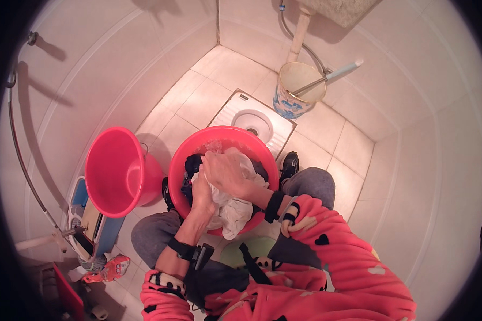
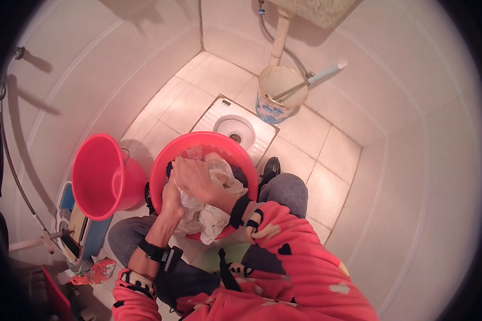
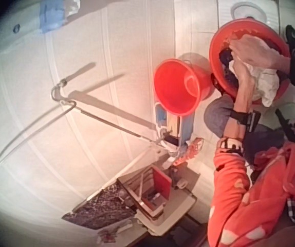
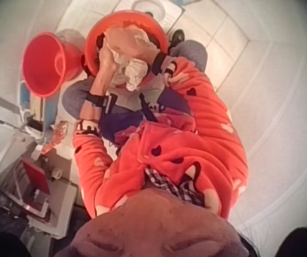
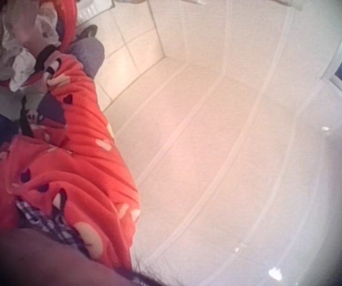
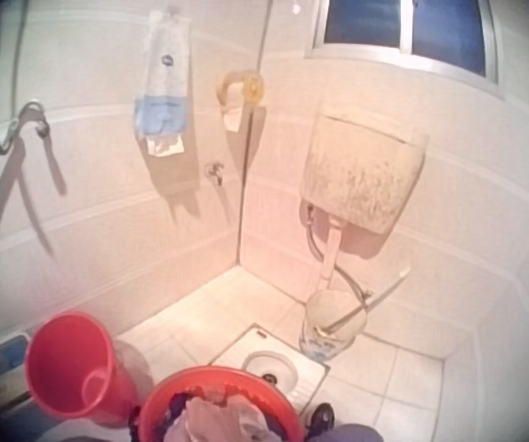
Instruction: The person sits on the bathroom floor and hand-washes clothes in a pink basin filled with water. They repeatedly submerge, agitate, and wring out a white garment and other items, then place them back into the basin.
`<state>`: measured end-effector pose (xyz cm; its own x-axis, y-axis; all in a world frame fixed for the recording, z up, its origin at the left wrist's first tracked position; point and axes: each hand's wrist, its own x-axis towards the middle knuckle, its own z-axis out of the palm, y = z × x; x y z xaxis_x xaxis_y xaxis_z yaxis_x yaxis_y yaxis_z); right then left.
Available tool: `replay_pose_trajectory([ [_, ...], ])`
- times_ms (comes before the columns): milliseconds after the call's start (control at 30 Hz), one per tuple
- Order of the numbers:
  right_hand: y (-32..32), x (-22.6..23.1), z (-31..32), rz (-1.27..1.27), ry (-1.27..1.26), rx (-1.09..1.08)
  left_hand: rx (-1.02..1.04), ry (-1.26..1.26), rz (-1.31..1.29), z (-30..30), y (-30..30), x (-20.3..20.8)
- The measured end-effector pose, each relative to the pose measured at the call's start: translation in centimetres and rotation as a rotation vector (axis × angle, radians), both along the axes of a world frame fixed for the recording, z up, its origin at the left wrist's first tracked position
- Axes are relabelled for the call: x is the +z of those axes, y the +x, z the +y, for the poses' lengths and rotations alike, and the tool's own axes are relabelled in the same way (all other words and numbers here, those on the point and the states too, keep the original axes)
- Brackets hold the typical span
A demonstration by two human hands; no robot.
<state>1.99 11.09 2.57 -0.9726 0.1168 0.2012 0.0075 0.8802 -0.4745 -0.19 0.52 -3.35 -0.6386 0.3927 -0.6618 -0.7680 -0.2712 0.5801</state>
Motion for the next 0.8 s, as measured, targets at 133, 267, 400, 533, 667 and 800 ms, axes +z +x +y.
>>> replay_pose_trajectory([
  [133, 1.7, 1.0, -1.8, -0.065, -0.054, 0.132, 0.127, 0.089, 0.024, -0.8, -1.5, 0.7],
  [267, 1.4, 1.1, -1.4, -0.031, -0.005, 0.060, 0.012, 0.237, -0.010, -0.5, -0.7, 0.0],
  [400, 0.6, 0.2, -0.3, 0.008, -0.044, -0.057, 0.016, 0.010, -0.051, 0.1, 0.3, -0.4],
  [533, 1.5, 0.2, -1.5, -0.245, -0.165, 0.107, 0.127, 0.005, -0.015, -0.1, -0.8, 0.2],
  [667, 1.4, 1.1, -1.4, -0.278, -0.089, 0.112, 0.132, -0.019, -0.047, 0.1, -0.6, 0.0],
  [800, 1.0, 0.9, -0.7, 0.236, -0.068, -0.134, -0.008, -0.060, -0.030, 0.4, 0.2, -1.4],
])
